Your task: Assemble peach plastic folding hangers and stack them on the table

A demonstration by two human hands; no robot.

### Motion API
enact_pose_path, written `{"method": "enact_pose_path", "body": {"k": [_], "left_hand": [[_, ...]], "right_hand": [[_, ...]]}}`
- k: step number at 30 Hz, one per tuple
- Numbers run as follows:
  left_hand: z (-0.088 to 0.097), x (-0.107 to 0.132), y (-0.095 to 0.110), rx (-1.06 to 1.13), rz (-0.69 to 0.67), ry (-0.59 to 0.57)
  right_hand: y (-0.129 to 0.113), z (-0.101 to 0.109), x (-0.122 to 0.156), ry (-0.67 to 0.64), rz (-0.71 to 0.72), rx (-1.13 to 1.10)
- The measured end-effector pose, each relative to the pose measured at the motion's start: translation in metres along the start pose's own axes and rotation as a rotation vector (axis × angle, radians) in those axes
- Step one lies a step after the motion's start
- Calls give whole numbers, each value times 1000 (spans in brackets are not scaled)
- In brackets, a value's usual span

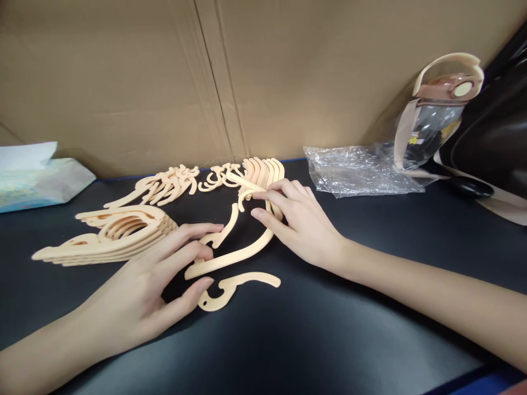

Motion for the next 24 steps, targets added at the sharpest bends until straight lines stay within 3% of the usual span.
{"method": "enact_pose_path", "body": {"k": [24], "left_hand": [[0, 2, 6, 30, -110, 14]], "right_hand": [[-3, -2, -1, -26, 57, -12]]}}
Point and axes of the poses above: each hand's wrist, its own x-axis away from the middle knuckle, its own z-axis out of the back of the hand, y = z × x, the point moved 7 cm from there along -x, towards the middle knuckle, and after that the axes turned 15 degrees about z, right-handed, at the moved point
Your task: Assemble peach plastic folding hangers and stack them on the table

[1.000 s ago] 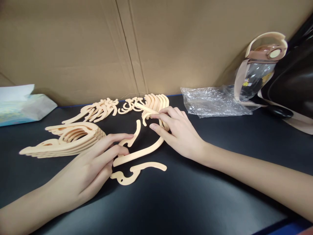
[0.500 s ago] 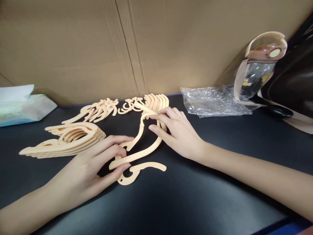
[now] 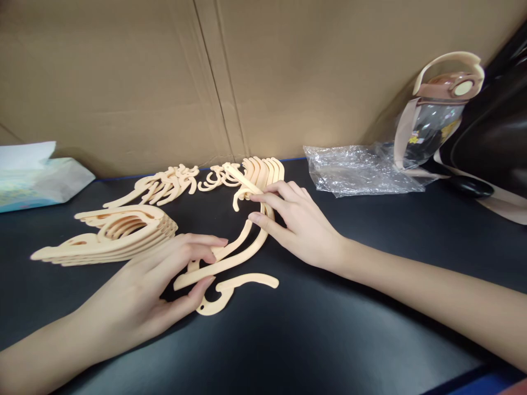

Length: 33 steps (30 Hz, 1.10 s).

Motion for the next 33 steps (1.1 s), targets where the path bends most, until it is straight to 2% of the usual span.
{"method": "enact_pose_path", "body": {"k": [21, 27, 33], "left_hand": [[0, 2, 6, 36, -95, -13], [-2, -1, 2, 123, -39, -86], [-1, -2, 0, 128, -36, -62]], "right_hand": [[-4, -3, 0, -15, 67, -24], [-13, -4, -1, -60, 168, -24], [-22, -6, -1, -117, 255, -26]]}}
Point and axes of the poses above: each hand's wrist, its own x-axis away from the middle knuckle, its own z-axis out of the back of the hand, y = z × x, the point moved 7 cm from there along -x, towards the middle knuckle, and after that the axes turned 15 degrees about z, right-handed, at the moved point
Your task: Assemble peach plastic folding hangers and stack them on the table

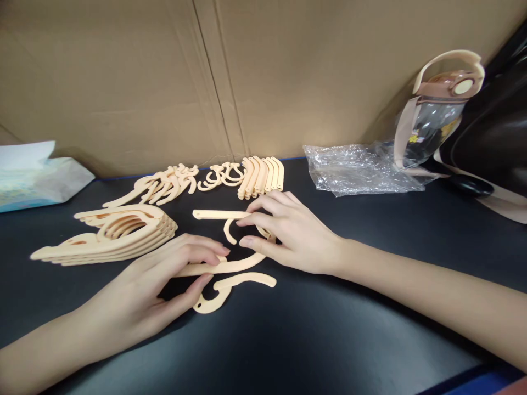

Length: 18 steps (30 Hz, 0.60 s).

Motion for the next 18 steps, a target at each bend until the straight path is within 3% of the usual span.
{"method": "enact_pose_path", "body": {"k": [13, 18], "left_hand": [[2, -3, 1, -86, 21, 27], [5, -4, -1, -171, 58, 112]], "right_hand": [[-2, -2, 0, -35, 25, -16], [-1, -3, 0, -45, 19, -10]]}}
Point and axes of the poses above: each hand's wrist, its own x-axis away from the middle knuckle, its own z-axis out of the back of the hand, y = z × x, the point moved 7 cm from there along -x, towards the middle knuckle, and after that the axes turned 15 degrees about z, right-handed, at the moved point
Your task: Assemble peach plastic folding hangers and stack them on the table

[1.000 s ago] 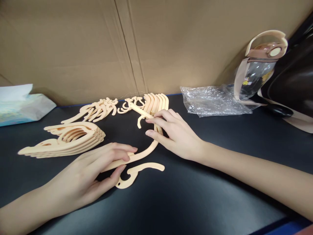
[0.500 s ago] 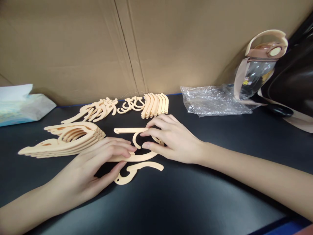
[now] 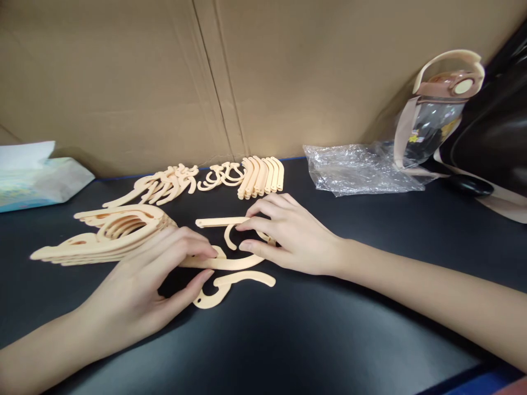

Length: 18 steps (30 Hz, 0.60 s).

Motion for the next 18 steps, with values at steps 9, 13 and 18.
{"method": "enact_pose_path", "body": {"k": [9, 13, 18], "left_hand": [[-1, 11, 19, -48, -195, -25], [-4, 10, 21, 11, -215, -137], [-6, 11, 23, 91, -233, -214]], "right_hand": [[-1, -2, 0, -19, 6, 21], [-1, -3, 0, -27, 16, 30], [-1, -3, -1, -31, 18, 29]]}}
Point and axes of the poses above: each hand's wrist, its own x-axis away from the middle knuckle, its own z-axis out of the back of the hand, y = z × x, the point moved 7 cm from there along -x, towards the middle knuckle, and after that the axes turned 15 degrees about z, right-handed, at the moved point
